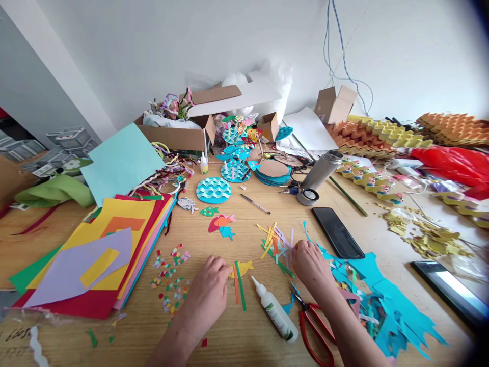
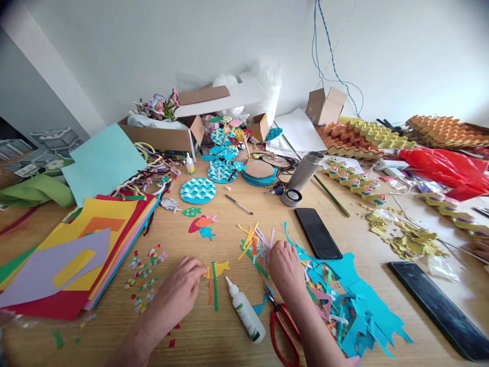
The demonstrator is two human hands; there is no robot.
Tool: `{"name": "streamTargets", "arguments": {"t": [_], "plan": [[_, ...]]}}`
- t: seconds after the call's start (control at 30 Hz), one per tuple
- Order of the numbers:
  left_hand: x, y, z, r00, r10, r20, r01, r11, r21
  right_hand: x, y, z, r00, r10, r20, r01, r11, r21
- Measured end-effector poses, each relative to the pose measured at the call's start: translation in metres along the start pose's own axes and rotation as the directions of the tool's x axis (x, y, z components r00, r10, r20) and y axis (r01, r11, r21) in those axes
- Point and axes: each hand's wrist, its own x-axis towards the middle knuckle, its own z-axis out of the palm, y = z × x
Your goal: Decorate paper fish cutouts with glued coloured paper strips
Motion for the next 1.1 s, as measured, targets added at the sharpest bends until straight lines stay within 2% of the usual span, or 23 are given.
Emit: {"name": "streamTargets", "arguments": {"t": [0.3, 0.57, 0.73, 0.93, 1.1], "plan": [[0.000, 0.000, 0.000, 1.000, -0.001, -0.007, 0.001, 1.000, -0.001, 0.000, 0.003, -0.001, 1.000, -0.010, -0.029, 0.011, 1.000, 0.026], [0.001, 0.000, 0.001, 1.000, -0.006, 0.003, 0.006, 1.000, 0.005, -0.007, 0.002, -0.015, 0.997, 0.003, -0.083, 0.008, 0.991, 0.131], [0.001, 0.000, 0.000, 1.000, -0.016, 0.012, 0.016, 1.000, 0.009, -0.012, -0.002, -0.022, 0.997, -0.012, -0.071, 0.029, 0.969, 0.246], [0.001, 0.002, -0.001, 0.999, -0.027, 0.017, 0.027, 1.000, 0.007, -0.010, -0.002, -0.021, 0.996, 0.074, -0.058, -0.057, 0.964, 0.262], [0.000, 0.001, 0.000, 1.000, -0.016, 0.006, 0.016, 1.000, 0.015, -0.007, 0.005, -0.018, 0.994, 0.099, -0.041, -0.083, 0.953, 0.290]]}}
